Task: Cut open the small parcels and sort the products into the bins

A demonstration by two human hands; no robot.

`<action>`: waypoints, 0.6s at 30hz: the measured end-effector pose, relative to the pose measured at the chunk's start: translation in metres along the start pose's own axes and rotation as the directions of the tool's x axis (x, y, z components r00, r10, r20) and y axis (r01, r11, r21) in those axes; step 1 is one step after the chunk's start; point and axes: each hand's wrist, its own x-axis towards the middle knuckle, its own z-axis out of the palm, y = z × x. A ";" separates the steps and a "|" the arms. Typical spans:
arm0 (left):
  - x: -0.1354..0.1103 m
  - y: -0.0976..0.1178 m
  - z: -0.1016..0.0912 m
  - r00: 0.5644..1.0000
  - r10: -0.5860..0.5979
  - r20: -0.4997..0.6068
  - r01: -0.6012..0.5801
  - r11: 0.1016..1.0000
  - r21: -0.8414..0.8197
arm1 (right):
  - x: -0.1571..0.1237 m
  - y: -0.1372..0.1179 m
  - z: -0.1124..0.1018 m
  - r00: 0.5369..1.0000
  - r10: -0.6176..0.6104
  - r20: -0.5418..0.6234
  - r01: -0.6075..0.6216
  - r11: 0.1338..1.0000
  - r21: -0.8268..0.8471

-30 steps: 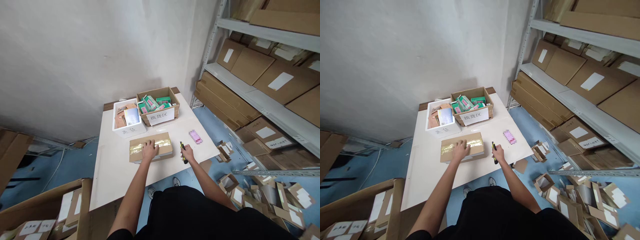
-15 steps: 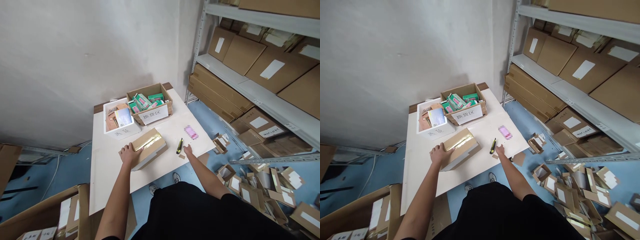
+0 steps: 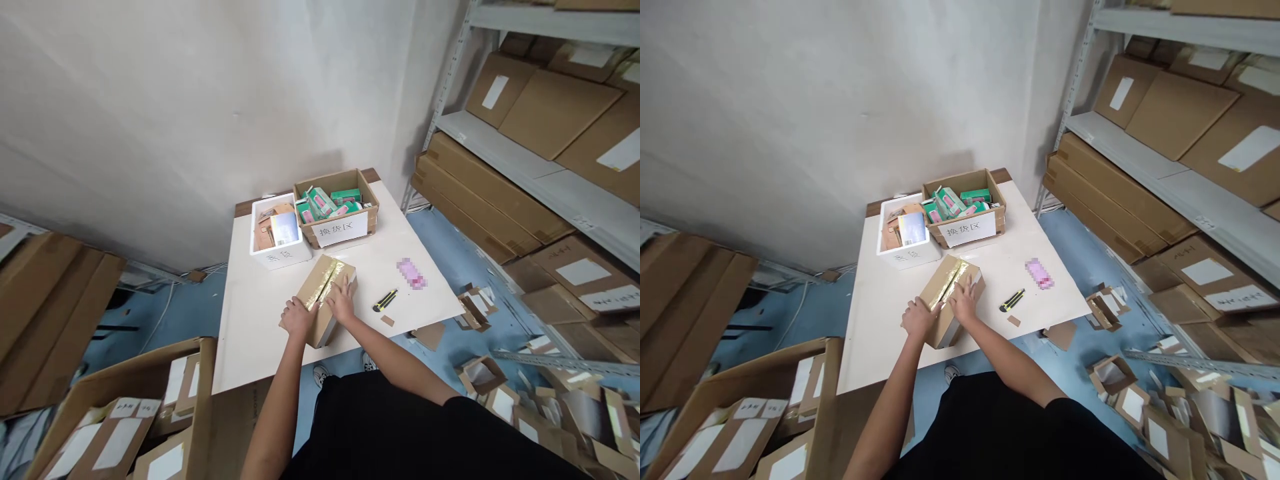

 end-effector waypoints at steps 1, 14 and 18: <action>-0.001 -0.002 0.000 1.000 0.004 0.000 -0.004 1.000 -0.005 | 0.004 -0.003 -0.001 1.000 0.013 0.022 -0.013 1.000 -0.004; 0.007 -0.012 -0.015 0.963 0.241 0.124 -0.243 0.970 -0.005 | 0.049 0.022 -0.012 0.979 -0.091 0.182 0.082 0.995 0.057; 0.014 -0.026 -0.025 0.954 0.249 0.167 -0.213 0.955 -0.205 | 0.063 0.030 -0.029 0.964 -0.105 0.243 0.083 0.991 0.101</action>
